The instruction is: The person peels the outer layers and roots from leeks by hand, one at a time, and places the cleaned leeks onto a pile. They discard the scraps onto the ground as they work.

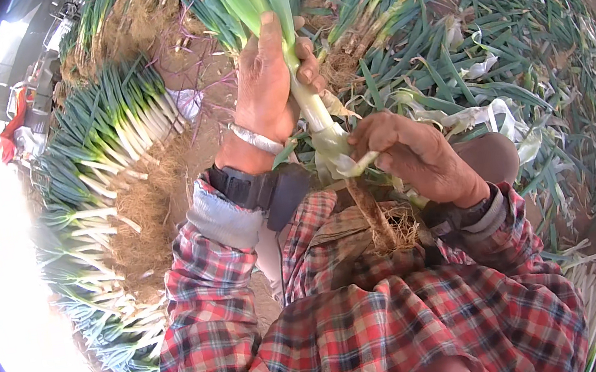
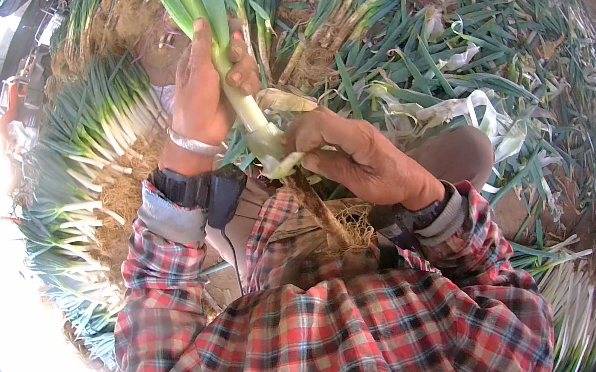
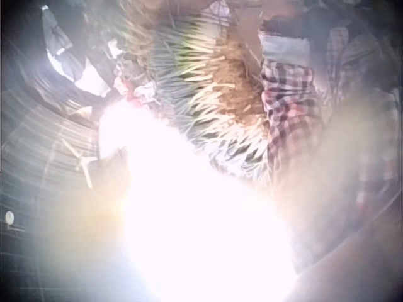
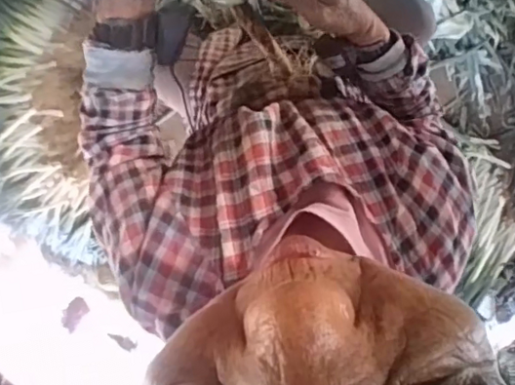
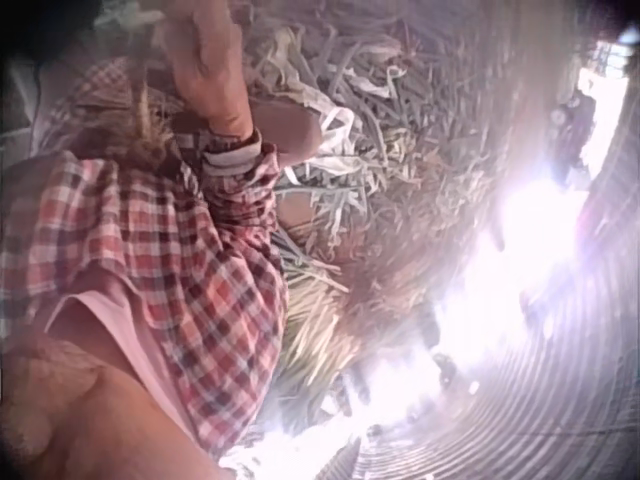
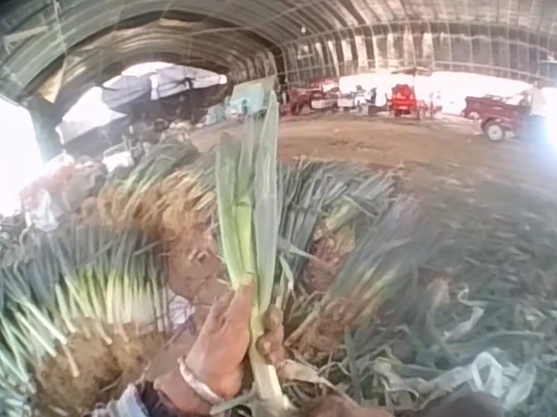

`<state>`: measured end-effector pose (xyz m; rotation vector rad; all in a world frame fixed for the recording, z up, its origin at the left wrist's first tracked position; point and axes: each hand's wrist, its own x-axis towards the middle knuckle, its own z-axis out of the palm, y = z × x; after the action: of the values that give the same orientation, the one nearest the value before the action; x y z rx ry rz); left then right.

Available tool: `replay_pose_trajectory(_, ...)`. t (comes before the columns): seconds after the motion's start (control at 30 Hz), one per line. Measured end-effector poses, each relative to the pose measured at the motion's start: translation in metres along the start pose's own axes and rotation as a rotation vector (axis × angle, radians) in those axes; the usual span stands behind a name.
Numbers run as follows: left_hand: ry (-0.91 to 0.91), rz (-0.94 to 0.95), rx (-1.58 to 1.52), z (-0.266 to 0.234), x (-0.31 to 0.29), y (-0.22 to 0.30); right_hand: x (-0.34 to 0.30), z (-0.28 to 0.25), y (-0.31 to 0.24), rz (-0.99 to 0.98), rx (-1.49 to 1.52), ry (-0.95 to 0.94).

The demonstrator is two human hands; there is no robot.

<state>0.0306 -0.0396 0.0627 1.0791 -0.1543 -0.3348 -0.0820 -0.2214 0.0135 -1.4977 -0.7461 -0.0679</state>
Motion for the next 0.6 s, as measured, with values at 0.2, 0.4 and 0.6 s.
replay_pose_trajectory(0.2,0.17,0.154,0.029,-0.088,0.033,0.059,-0.071,-0.006,-0.014,0.432,-0.083,-0.235)
replay_pose_trajectory(0.4,0.27,0.378,0.086,-0.173,0.017,0.155,-0.144,-0.121,0.021,0.75,-1.189,-0.019)
replay_pose_trajectory(0.6,-0.081,0.453,0.009,-0.151,0.003,0.163,0.034,-0.057,0.01,0.249,-0.725,0.099)
